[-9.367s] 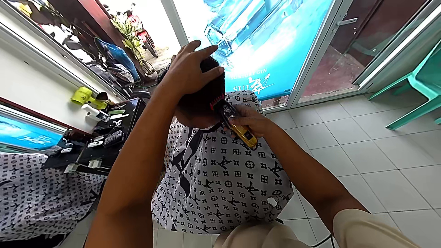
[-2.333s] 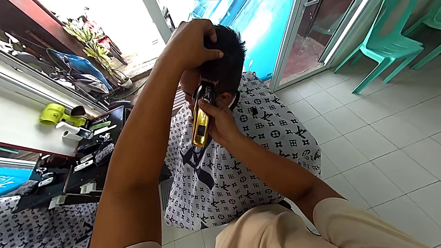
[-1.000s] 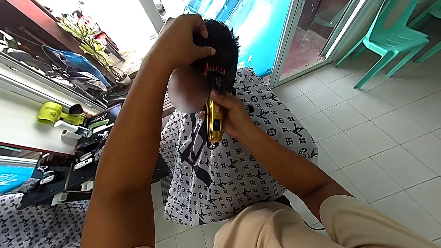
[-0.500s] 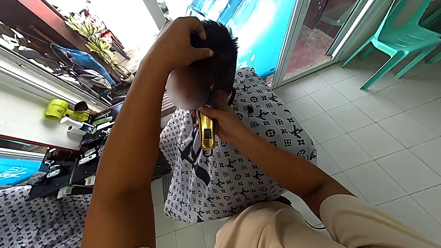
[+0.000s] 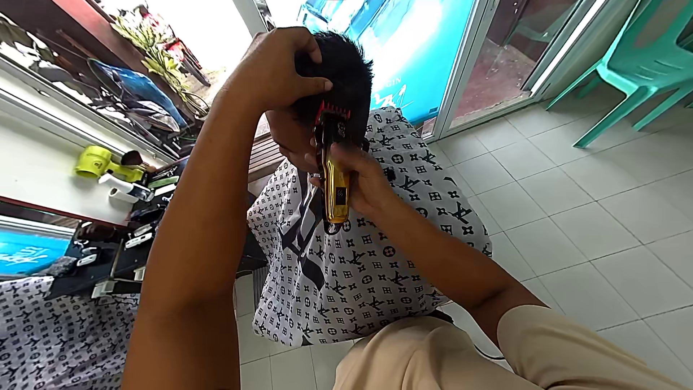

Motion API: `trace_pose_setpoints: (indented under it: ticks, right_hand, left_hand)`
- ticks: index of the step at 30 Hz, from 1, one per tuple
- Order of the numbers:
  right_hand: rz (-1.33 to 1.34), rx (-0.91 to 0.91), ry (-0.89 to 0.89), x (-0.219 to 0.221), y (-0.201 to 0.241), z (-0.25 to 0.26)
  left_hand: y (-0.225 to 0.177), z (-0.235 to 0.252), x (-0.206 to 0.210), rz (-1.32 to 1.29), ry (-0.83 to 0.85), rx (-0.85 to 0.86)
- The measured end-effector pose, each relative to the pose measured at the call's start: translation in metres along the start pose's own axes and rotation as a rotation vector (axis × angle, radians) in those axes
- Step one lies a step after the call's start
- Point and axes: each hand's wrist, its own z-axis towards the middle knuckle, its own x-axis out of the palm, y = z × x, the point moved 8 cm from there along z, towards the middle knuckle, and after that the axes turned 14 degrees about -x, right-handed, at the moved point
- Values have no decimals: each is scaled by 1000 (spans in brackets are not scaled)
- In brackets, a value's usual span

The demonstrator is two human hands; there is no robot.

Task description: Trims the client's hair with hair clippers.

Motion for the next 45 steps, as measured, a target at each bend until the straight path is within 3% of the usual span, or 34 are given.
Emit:
trace_pose_setpoints:
  ticks: [5, 11, 13, 15, 17, 20, 24, 30, 35, 41, 45]
  right_hand:
    - [50, 162, -37, -14, -23, -15]
    - [91, 25, 72, -12, 25, 4]
    - [-104, -2, 111, -29, 50, 8]
    - [-475, 19, 141, -52, 73, 13]
    - [-745, 129, 174, -74, 84, 16]
    - [-900, 316, 212, -93, 82, 19]
    - [-857, 365, 241, -88, 75, 19]
    - [-716, 207, 287, -54, 73, 21]
    - [-712, 365, 186, -71, 66, 10]
    - [-673, 226, 236, -46, 70, 18]
    - [-593, 368, 180, -63, 61, 7]
  left_hand:
    - [-3, -2, -2, 2, -5, -6]
    - [0, -5, -3, -70, -30, -7]
    - [-3, -9, -7, -116, -110, -16]
    - [-8, -15, -6, -107, -181, -47]
    - [-13, -16, 4, -61, -172, -98]
    - [-12, -11, 15, -16, -131, -174]
    - [-9, -8, 16, -5, -141, -232]
    - [-9, -7, 17, 9, -139, -231]
    - [-8, -8, 16, 5, -145, -232]
    - [-7, -6, 18, -2, -144, -230]
    - [-6, -6, 17, 4, -145, -240]
